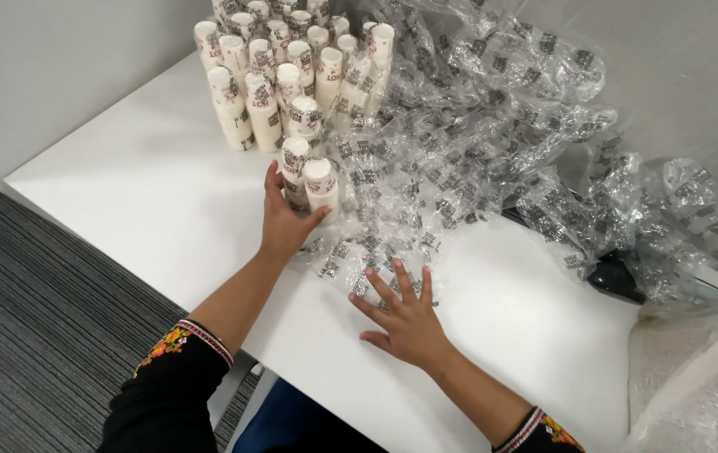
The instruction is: The recorder takes a stack of small paper cups and slides them into a long plastic sleeve for packaging.
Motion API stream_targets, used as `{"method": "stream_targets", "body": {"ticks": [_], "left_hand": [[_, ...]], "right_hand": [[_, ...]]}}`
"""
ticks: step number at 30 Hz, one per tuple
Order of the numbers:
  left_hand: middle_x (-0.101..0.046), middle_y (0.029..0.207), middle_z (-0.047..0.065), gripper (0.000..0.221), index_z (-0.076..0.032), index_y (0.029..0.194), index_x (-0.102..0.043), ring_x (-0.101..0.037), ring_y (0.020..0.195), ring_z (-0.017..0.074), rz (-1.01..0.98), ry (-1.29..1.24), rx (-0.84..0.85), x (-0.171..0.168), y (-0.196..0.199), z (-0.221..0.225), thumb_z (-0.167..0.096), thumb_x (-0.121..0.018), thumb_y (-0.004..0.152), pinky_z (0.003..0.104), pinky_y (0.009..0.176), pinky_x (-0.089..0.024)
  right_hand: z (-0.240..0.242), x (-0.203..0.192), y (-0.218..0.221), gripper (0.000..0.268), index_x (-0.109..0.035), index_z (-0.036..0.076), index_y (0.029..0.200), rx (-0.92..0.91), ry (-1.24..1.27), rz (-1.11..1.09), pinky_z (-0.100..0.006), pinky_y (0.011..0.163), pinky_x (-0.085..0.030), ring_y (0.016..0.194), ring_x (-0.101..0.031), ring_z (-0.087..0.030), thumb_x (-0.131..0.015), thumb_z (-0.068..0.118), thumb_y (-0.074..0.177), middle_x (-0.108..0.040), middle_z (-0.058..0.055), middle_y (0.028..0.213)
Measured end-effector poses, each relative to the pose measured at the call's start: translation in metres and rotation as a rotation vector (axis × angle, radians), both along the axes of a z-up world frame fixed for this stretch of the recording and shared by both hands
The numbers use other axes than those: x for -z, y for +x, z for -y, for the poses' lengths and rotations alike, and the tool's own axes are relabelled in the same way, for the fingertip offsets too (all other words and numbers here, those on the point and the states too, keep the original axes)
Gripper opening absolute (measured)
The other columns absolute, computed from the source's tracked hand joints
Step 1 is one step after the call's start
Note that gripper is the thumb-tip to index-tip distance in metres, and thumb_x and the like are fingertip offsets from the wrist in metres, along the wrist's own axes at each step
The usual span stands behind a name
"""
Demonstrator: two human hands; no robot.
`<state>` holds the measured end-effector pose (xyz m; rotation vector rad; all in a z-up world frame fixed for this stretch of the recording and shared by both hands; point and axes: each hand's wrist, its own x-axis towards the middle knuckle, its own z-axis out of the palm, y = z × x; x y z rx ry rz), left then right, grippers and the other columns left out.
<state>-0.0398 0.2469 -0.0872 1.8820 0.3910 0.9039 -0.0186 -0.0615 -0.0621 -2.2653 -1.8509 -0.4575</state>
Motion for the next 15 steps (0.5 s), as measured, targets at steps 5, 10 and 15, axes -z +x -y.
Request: {"method": "stream_targets", "body": {"ticks": [5, 10, 15], "left_hand": [[-0.039, 0.149, 0.025, 0.122, -0.004, 0.162, -0.005, -0.047, 0.139, 0.0373, 0.016, -0.014, -0.032, 0.008, -0.001, -0.006, -0.020, -0.093, 0.078, 0.049, 0.117, -0.046], [-0.032, 0.152, 0.026, 0.121, -0.003, 0.161, -0.006, -0.044, 0.140, 0.0381, 0.020, -0.024, -0.031, 0.006, 0.000, -0.005, -0.018, -0.092, 0.078, 0.048, 0.117, -0.045], [-0.024, 0.158, 0.026, 0.121, -0.002, 0.161, -0.008, -0.038, 0.145, 0.0377, 0.043, -0.031, -0.022, 0.009, -0.001, -0.008, -0.022, -0.093, 0.077, 0.048, 0.119, -0.042]], "right_hand": [[-0.031, -0.003, 0.048, 0.058, -0.058, 0.035, 0.140, 0.134, -0.137, 0.000, -0.081, 0.111, -0.001, 0.153, -0.007, -0.044, -0.060, 0.063, 0.088, -0.023, -0.007, 0.166], [-0.029, -0.001, 0.118, 0.042, -0.062, 0.033, 0.139, 0.337, -0.110, 0.034, -0.078, 0.116, -0.002, 0.155, -0.012, -0.041, -0.058, 0.042, 0.098, -0.027, -0.006, 0.168], [-0.005, -0.006, 0.138, 0.043, -0.068, 0.032, 0.135, 0.481, -0.220, 0.471, -0.074, 0.118, -0.002, 0.157, -0.013, -0.040, -0.056, 0.017, 0.096, -0.030, -0.001, 0.170]]}}
